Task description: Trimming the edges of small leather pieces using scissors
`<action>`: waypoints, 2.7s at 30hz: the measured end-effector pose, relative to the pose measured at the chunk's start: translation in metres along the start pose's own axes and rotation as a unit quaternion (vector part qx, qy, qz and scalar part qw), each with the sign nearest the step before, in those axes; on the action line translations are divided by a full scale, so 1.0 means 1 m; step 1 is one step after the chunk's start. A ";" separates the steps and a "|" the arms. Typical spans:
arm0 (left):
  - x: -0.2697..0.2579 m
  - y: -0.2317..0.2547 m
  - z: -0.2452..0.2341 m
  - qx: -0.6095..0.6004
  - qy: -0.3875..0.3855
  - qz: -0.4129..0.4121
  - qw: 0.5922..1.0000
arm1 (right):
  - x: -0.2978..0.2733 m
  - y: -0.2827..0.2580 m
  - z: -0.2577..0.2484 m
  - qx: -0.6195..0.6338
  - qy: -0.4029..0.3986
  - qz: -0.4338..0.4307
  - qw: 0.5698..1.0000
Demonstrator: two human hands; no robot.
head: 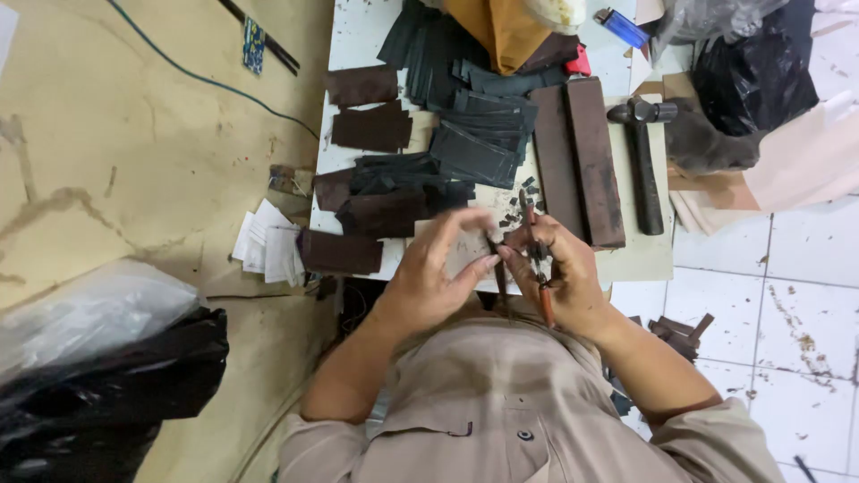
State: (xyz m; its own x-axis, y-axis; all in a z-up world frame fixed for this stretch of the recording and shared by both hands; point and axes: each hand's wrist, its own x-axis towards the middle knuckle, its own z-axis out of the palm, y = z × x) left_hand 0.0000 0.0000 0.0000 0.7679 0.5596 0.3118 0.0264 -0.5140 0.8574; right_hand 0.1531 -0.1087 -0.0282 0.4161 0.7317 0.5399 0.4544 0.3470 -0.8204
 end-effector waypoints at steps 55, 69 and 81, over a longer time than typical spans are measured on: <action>0.024 -0.146 -0.090 -0.203 0.308 -0.197 0.908 | -0.069 0.062 0.005 0.198 0.053 0.266 0.942; 0.041 -0.251 -0.108 0.332 0.282 -0.133 0.890 | -0.091 0.118 0.008 0.292 0.098 0.238 0.921; -0.036 -0.193 -0.034 0.440 0.104 0.075 0.889 | -0.096 0.116 0.008 0.283 0.108 0.263 0.916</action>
State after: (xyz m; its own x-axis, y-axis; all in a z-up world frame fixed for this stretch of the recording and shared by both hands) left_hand -0.0547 0.1010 -0.1625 0.6726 0.5032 0.5426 0.4952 -0.8509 0.1754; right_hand 0.1593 -0.1341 -0.1766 0.6347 0.7726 0.0165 -0.3099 0.2740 -0.9105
